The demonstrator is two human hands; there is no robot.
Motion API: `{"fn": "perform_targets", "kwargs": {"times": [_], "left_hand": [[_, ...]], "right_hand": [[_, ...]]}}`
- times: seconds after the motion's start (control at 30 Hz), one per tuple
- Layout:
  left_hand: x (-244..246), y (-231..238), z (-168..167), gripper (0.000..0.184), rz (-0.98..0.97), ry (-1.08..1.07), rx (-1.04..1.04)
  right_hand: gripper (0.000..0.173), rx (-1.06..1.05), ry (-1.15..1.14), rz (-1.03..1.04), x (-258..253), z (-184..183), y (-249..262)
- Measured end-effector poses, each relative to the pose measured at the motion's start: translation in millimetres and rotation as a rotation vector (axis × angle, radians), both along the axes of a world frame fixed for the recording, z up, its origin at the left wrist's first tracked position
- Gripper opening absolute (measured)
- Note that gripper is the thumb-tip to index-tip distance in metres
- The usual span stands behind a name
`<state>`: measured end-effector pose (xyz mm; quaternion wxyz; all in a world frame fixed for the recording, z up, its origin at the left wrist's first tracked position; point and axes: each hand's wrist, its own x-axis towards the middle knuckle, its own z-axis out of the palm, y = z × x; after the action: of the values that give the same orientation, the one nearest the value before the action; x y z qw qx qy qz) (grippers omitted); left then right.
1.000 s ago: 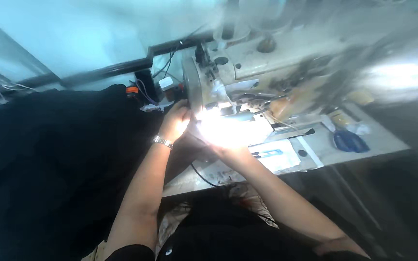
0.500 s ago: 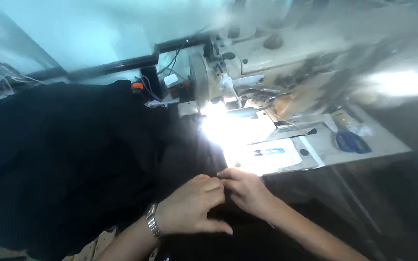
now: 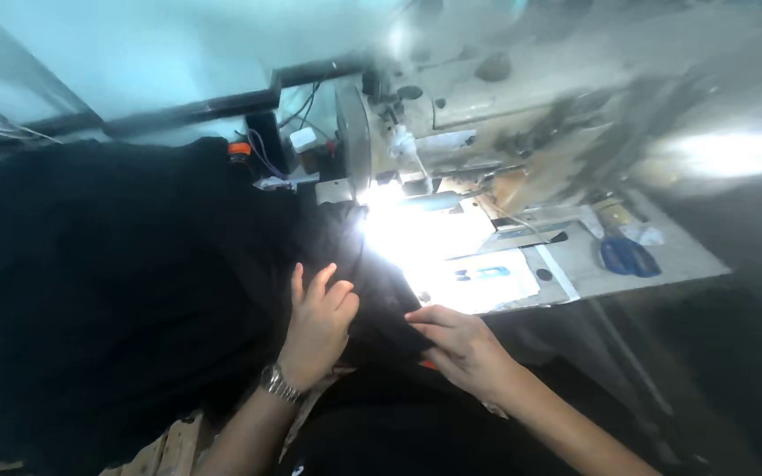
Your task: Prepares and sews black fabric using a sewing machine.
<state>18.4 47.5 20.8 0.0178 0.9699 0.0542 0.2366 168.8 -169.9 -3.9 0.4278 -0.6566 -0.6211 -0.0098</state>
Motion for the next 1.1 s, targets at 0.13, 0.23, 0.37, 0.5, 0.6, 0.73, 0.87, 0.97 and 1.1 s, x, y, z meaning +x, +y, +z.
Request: {"fn": "perform_targets", "kwargs": {"times": [0.13,0.23,0.37,0.5,0.6,0.73,0.87,0.97,1.1], "left_hand": [[23,21,11,0.014,0.043,0.054,0.040],[45,42,17,0.015,0.055,0.119,0.051],[74,65,25,0.017,0.078,0.167,0.024],[90,82,29,0.019,0.134,0.184,0.046],[74,71,59,0.032,0.213,0.296,0.078],[19,29,85,0.049,-0.353,0.244,-0.126],[12,2,67,0.055,-0.668,0.306,-0.453],[21,6,48,0.068,-0.162,0.382,-0.250],[43,21,26,0.085,0.138,0.319,-0.066]], "right_hand": [[0.020,-0.051,0.025,-0.018,12,10,24],[0.023,-0.082,0.040,-0.039,25,18,46],[0.024,-0.096,0.019,-0.125,38,20,71],[0.026,-0.182,0.064,-0.285,43,15,89],[0.026,-0.292,0.092,-0.310,47,19,96],[0.022,-0.135,-0.025,-0.208,46,10,85],[0.022,-0.108,-0.160,-0.157,17,4,58],[0.024,-0.122,-0.215,-0.164,6,3,42],[0.027,-0.068,-0.259,-0.210,6,10,34]]}}
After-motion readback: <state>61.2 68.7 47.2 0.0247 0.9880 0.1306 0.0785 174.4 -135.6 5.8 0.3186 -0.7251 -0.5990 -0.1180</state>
